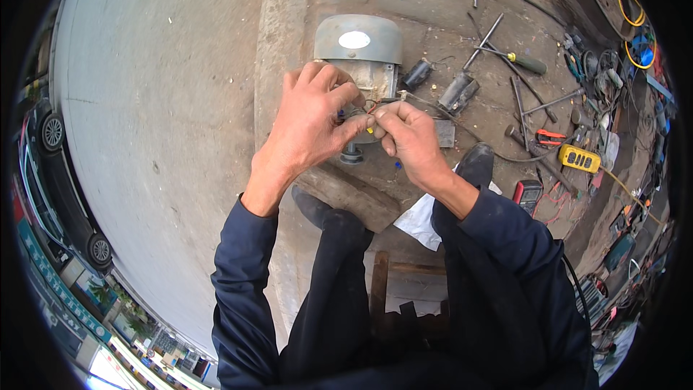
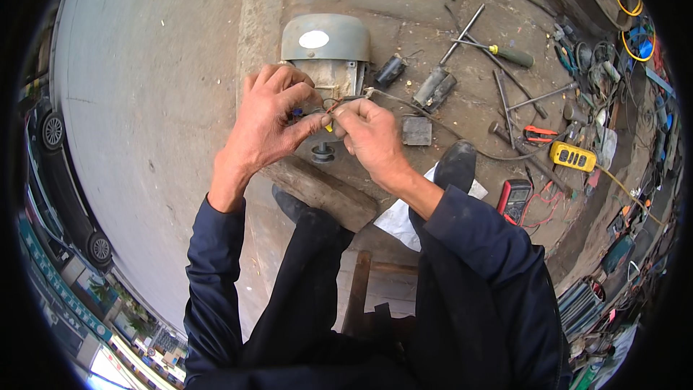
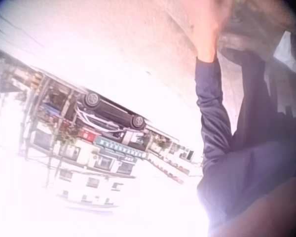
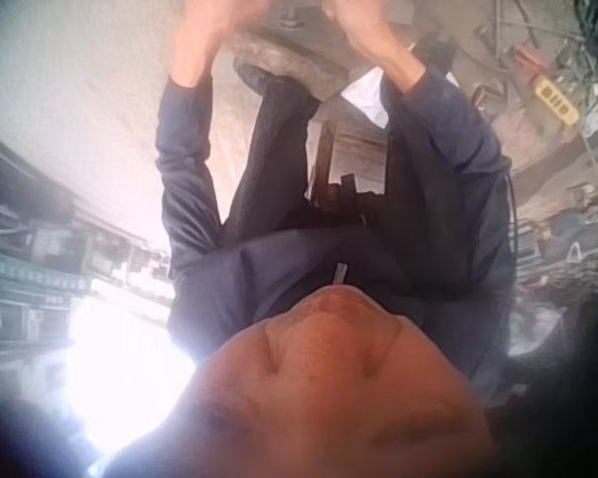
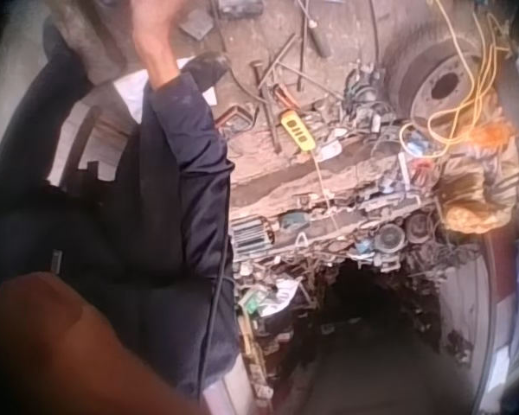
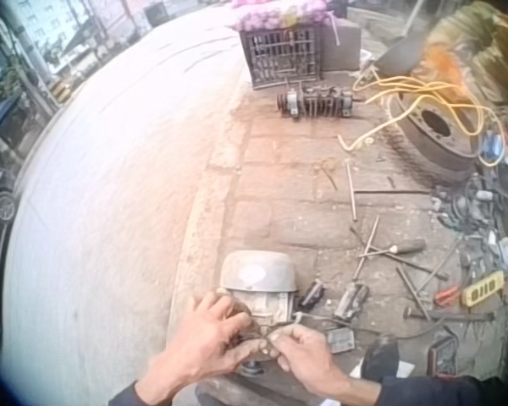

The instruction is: The person works on a small grey electric motor placed on a wooden block, stripping and twisting wires, attaching connectors, and using a multimeter to test connections. They repeatedly adjust the wiring and test the motor throughout the clip.

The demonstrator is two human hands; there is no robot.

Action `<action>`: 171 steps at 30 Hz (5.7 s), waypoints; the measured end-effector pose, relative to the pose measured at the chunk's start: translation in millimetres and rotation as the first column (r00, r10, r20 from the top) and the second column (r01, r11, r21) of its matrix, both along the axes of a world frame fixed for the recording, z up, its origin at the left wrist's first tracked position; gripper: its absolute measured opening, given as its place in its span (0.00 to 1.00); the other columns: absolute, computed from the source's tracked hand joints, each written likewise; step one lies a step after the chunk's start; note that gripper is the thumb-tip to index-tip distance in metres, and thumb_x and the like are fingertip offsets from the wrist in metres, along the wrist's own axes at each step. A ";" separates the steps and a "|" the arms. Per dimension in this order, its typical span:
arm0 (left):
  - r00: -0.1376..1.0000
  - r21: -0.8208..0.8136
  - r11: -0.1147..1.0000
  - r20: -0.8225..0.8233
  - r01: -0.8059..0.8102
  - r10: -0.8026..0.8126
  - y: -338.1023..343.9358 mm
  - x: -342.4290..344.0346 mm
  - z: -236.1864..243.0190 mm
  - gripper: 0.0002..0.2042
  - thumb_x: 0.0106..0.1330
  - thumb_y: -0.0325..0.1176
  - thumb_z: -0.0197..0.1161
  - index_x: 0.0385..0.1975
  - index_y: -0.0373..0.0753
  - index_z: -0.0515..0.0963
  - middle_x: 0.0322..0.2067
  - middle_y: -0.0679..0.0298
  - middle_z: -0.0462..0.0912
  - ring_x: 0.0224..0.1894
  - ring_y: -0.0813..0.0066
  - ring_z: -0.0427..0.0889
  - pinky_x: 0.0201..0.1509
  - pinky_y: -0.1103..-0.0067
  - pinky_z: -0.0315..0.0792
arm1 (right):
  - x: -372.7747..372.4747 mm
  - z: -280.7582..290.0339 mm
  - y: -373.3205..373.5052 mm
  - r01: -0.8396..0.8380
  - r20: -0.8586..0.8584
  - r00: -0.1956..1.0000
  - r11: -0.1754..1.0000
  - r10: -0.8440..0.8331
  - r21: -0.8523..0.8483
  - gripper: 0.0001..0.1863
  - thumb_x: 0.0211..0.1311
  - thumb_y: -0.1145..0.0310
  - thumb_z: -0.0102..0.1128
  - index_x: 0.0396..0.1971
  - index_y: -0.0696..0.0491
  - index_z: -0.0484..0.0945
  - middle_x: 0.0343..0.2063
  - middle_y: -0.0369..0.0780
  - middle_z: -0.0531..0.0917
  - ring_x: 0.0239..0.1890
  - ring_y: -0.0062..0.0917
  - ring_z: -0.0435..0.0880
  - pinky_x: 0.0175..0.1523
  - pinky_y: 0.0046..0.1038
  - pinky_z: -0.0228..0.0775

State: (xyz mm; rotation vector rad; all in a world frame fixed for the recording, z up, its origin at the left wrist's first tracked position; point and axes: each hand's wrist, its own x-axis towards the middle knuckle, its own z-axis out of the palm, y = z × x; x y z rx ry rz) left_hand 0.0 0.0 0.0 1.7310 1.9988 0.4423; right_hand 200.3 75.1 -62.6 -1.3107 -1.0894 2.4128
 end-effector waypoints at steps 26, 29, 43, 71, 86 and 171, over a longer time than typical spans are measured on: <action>0.987 0.165 0.986 -0.159 0.003 0.024 -12.4 36.3 -14.2 0.14 0.63 0.27 0.75 0.47 0.49 0.89 0.46 0.67 0.83 0.60 0.62 0.81 0.80 0.47 0.58 | 2.7 -9.0 -4.9 -0.057 0.069 0.997 0.928 0.034 0.367 0.13 0.75 0.67 0.66 0.38 0.64 0.85 0.29 0.39 0.88 0.34 0.18 0.82 0.42 0.31 0.79; 0.982 0.192 0.980 -0.172 -0.049 0.083 -18.6 35.1 -20.2 0.10 0.63 0.30 0.77 0.44 0.50 0.91 0.45 0.68 0.84 0.59 0.63 0.81 0.79 0.48 0.58 | 3.1 -11.0 0.0 -0.111 0.096 0.992 0.925 0.081 0.363 0.14 0.73 0.64 0.65 0.39 0.63 0.86 0.31 0.43 0.90 0.35 0.22 0.86 0.45 0.33 0.80; 0.986 0.219 0.972 -0.115 -0.090 0.117 -17.9 28.8 -33.1 0.11 0.59 0.28 0.80 0.41 0.45 0.92 0.42 0.67 0.87 0.58 0.63 0.84 0.77 0.53 0.60 | 0.2 -5.8 19.5 -0.177 0.062 0.973 0.551 0.221 0.815 0.10 0.72 0.67 0.68 0.41 0.59 0.82 0.30 0.50 0.88 0.33 0.48 0.89 0.41 0.46 0.80; 0.989 0.226 0.970 -0.097 -0.087 0.111 -16.1 26.9 -34.1 0.10 0.61 0.30 0.80 0.42 0.49 0.92 0.40 0.69 0.85 0.54 0.64 0.82 0.80 0.53 0.57 | 98.3 -120.0 -69.1 -0.829 0.787 0.464 -0.115 0.406 0.548 0.15 0.68 0.68 0.70 0.45 0.58 0.73 0.39 0.51 0.80 0.37 0.51 0.90 0.38 0.48 0.83; 0.988 0.272 0.956 -0.065 -0.115 0.137 -17.3 28.3 -38.9 0.09 0.58 0.30 0.81 0.37 0.47 0.90 0.38 0.69 0.83 0.53 0.63 0.82 0.77 0.47 0.60 | 41.6 17.9 21.8 -0.261 0.102 0.965 0.913 0.241 0.312 0.13 0.78 0.72 0.62 0.55 0.62 0.83 0.34 0.37 0.85 0.35 0.20 0.85 0.42 0.28 0.78; 0.979 0.359 0.919 -0.059 -0.164 0.198 -17.3 26.6 -48.2 0.11 0.53 0.25 0.80 0.34 0.42 0.85 0.39 0.67 0.86 0.53 0.63 0.84 0.76 0.47 0.61 | -8.5 7.6 27.9 -0.391 0.317 0.914 0.342 0.252 0.855 0.12 0.78 0.67 0.67 0.35 0.59 0.79 0.29 0.50 0.83 0.28 0.50 0.82 0.34 0.44 0.74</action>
